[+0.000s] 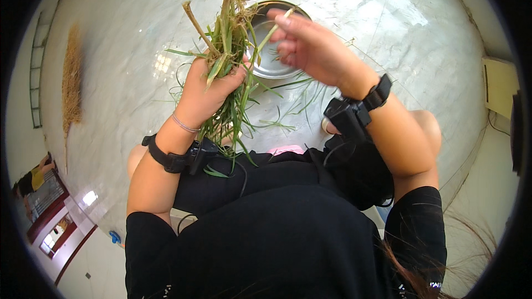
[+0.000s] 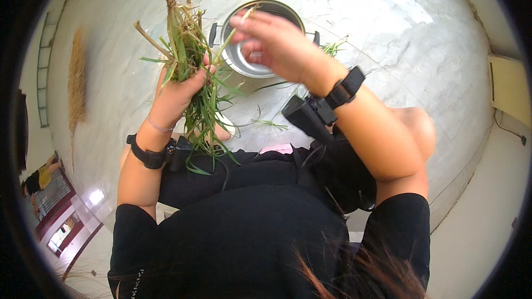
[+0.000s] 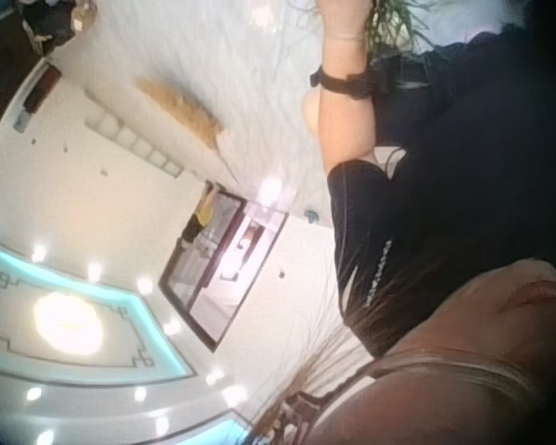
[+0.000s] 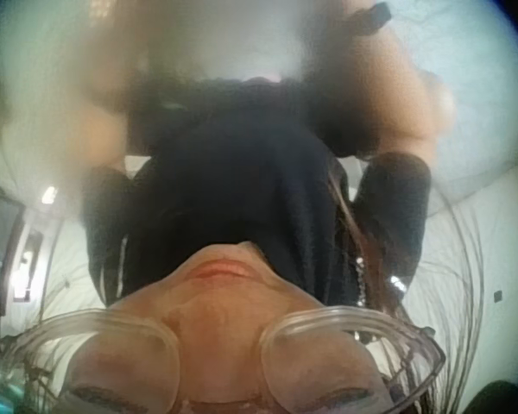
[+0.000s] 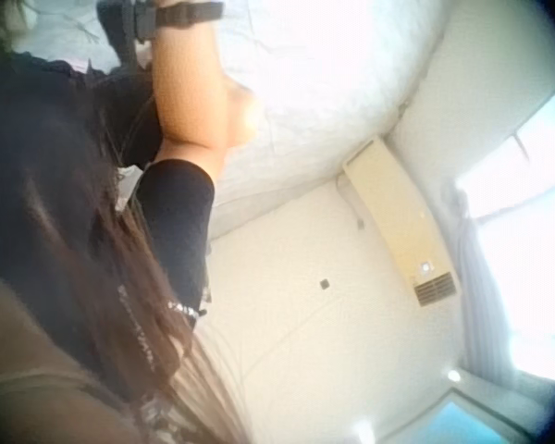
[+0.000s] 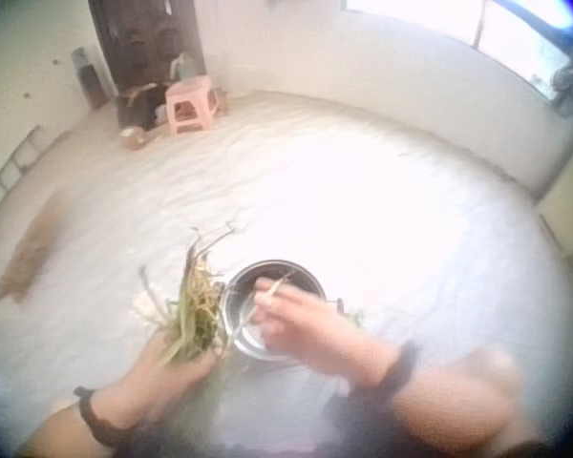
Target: The person sits on the floor and sorts through a bundle of green stalks by hand, picking out individual pieces and placing them into a metal pot.
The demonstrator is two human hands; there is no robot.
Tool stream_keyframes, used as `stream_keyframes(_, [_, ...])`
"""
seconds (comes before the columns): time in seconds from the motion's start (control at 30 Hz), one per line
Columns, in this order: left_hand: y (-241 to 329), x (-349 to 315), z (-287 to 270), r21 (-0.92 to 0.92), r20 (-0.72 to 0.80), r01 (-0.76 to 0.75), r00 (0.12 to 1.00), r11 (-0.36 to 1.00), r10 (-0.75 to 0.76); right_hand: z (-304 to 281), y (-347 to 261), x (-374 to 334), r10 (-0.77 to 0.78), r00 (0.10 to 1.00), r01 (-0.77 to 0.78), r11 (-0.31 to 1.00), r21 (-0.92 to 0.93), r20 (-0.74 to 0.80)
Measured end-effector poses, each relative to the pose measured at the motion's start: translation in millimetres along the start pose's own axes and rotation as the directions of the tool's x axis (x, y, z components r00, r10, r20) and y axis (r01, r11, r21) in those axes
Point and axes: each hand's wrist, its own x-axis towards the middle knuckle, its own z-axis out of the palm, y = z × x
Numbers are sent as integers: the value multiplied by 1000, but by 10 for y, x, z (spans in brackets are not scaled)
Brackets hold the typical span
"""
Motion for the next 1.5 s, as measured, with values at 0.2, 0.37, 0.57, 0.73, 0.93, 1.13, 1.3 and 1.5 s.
stream_keyframes(0.2, [-50, 93, 101, 105, 84, 4, 996, 994, -13, -94, 300, -289, 109, 993, -108, 994, -17, 45])
stream_keyframes(0.37, [-146, 90, 238, 176, 199, 39, 977, 984, -74, -259, 353, -462, 101, 995, -99, 994, -45, 28])
stream_keyframes(0.57, [-206, 82, 384, 204, 263, -15, 964, 979, -40, -421, 375, -581, 99, 988, -101, 995, -9, -120])
stream_keyframes(0.73, [-228, 236, 230, 256, 182, -20, 983, 966, -28, -964, 38, -527, 7, 906, -36, 998, -60, -423])
stream_keyframes(0.93, [-205, 306, 73, 192, 95, 107, 987, 976, -127, -1965, 78, -629, 83, 753, -121, 993, -13, -653])
stream_keyframes(1.13, [-146, 240, 33, 77, 119, 214, 968, 974, -222, -2139, -10, -598, -127, 598, -85, 972, -220, -791])
stream_keyframes(1.3, [-87, 211, 0, -189, 140, 238, 967, 953, -214, -1513, -252, -418, -262, 749, 26, 930, -367, -608])
stream_keyframes(1.5, [-85, 239, -115, -280, 259, 283, 942, 917, -212, -607, -434, -267, -397, 867, 134, 768, -626, -301])
